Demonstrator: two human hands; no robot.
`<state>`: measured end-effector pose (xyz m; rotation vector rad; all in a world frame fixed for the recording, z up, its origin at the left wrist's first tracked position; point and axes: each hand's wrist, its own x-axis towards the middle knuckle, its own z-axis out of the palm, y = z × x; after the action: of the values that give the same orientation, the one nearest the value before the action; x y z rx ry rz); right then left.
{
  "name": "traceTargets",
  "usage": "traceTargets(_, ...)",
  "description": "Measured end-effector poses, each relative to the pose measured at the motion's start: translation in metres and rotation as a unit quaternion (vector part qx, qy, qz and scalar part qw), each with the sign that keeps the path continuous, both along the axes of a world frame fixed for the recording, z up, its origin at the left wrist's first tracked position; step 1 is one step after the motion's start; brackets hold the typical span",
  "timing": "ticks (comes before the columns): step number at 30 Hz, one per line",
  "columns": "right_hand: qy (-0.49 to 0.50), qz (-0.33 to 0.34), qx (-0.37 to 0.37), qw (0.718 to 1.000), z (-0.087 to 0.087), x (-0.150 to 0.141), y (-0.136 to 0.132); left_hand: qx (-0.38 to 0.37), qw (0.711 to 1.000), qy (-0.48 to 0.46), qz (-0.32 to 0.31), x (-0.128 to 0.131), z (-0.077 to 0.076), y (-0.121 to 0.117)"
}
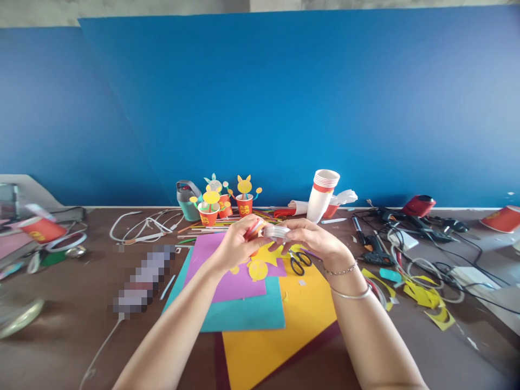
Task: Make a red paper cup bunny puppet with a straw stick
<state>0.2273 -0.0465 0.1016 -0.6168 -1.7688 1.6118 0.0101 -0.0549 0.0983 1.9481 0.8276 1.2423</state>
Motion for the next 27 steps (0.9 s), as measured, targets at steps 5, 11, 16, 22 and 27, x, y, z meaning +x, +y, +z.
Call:
traceTargets(5, -0.080, -0.046, 0.046, 0.995, 0.006, 0.000, -0.003, 0.083, 0.994, 0.066, -0.012, 0.000, -0.003, -0.002)
traceTargets(11, -0.139, -0.052, 0.040, 0.988, 0.004, -0.007, 0.000, 0.124, 0.987, 0.094, -0.030, 0.003, -0.009, -0.003)
traceTargets(16, -0.116, 0.005, 0.048, 0.992, 0.002, -0.002, 0.002, 0.123, 0.985, 0.120, -0.031, 0.001, -0.006, -0.003)
traceTargets(22, -0.035, 0.069, 0.039, 0.996, -0.004, 0.006, 0.006, 0.048, 0.996, 0.072, -0.029, -0.001, -0.003, -0.003)
traceTargets(27, 0.038, 0.082, 0.061, 0.994, -0.005, 0.004, 0.007, 0.009, 0.999, 0.032, -0.029, -0.002, -0.002, -0.002)
